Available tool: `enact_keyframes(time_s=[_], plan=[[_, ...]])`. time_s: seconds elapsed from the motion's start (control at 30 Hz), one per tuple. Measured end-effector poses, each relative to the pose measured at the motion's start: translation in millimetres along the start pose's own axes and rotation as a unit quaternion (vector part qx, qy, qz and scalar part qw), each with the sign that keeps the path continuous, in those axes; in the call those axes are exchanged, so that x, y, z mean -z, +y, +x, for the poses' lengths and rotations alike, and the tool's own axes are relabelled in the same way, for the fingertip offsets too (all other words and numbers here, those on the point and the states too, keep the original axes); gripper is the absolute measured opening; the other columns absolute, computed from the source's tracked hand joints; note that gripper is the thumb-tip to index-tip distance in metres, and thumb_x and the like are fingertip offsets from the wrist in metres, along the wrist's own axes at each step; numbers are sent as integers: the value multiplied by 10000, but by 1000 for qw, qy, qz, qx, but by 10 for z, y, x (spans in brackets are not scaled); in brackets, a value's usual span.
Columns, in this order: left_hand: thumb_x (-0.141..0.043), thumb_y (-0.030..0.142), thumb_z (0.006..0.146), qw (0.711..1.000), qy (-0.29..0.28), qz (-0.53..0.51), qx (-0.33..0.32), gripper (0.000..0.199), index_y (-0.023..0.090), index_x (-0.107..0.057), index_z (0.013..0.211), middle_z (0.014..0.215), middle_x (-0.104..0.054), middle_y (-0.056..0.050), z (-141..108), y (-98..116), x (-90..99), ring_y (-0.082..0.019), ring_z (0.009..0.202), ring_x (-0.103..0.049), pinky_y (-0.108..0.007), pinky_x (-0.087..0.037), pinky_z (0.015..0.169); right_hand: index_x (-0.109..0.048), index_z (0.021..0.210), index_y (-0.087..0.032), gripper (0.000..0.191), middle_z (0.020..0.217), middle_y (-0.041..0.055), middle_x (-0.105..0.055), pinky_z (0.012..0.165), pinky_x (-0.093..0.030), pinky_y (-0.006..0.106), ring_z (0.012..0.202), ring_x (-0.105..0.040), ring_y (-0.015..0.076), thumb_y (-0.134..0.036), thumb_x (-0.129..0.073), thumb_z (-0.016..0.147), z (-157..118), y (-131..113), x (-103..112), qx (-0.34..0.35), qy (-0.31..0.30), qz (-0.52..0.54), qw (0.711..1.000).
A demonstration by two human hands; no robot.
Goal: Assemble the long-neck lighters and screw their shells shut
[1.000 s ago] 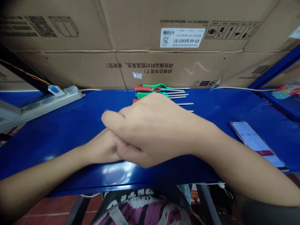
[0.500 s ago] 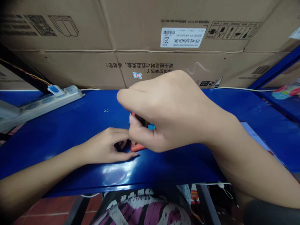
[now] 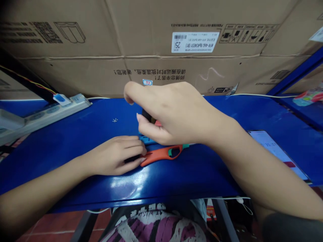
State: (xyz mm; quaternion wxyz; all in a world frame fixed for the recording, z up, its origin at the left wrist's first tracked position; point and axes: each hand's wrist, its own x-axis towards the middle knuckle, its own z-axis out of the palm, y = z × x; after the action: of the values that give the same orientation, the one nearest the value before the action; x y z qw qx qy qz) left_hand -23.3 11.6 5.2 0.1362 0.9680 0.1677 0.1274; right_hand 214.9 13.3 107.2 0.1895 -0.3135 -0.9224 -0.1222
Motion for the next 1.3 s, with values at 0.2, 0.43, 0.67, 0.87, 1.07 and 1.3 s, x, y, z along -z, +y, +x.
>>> enact_keyframes(time_s=[0.2,0.43,0.67,0.87,1.07,1.3], plan=[[-395,259,1068,991,10,136,-12,287,176,-595,879,813,-618,-40,29,33,-58,-177,724,-566,-317,-457,667,-591,1263,-113,369,941,50,-711,583,-336,312,715,-614,183,-297,-467,968,20,47,-91,-24,7,-8,1000],[-437,297,1054,988,28,150,0,235,185,-598,924,848,-643,-32,25,47,-89,-172,718,-577,-316,-435,642,-584,1295,-114,371,1048,74,-745,599,-360,332,811,-673,199,-238,-453,971,26,23,-107,-24,-21,-2,999],[-406,298,1081,985,28,169,2,291,182,-593,891,833,-634,-25,23,26,-154,-162,692,-578,-318,-437,640,-579,1320,-142,386,1105,65,-763,593,-364,328,875,-706,215,-269,-466,973,29,11,-149,-23,-14,-5,1000],[-442,307,1079,979,93,181,-6,361,185,-583,770,726,-615,3,35,16,-221,-147,641,-570,-311,-413,589,-577,1327,-122,407,1120,89,-767,592,-356,303,851,-697,206,-295,-471,974,34,21,-172,-13,-11,6,1000],[-447,298,1082,987,115,105,37,345,186,-587,787,717,-600,20,2,6,-229,-118,619,-544,-277,-389,578,-597,1304,-113,399,1048,81,-768,566,-340,307,751,-668,187,-288,-492,961,30,28,-181,-7,-4,0,1000],[-391,369,1060,918,97,197,331,363,196,-559,789,817,-645,-47,-94,-347,243,-199,710,-601,-309,-353,584,-604,1292,-116,400,985,94,-764,574,-325,306,817,-685,221,-307,-479,963,24,31,-163,-3,0,-10,1000]])
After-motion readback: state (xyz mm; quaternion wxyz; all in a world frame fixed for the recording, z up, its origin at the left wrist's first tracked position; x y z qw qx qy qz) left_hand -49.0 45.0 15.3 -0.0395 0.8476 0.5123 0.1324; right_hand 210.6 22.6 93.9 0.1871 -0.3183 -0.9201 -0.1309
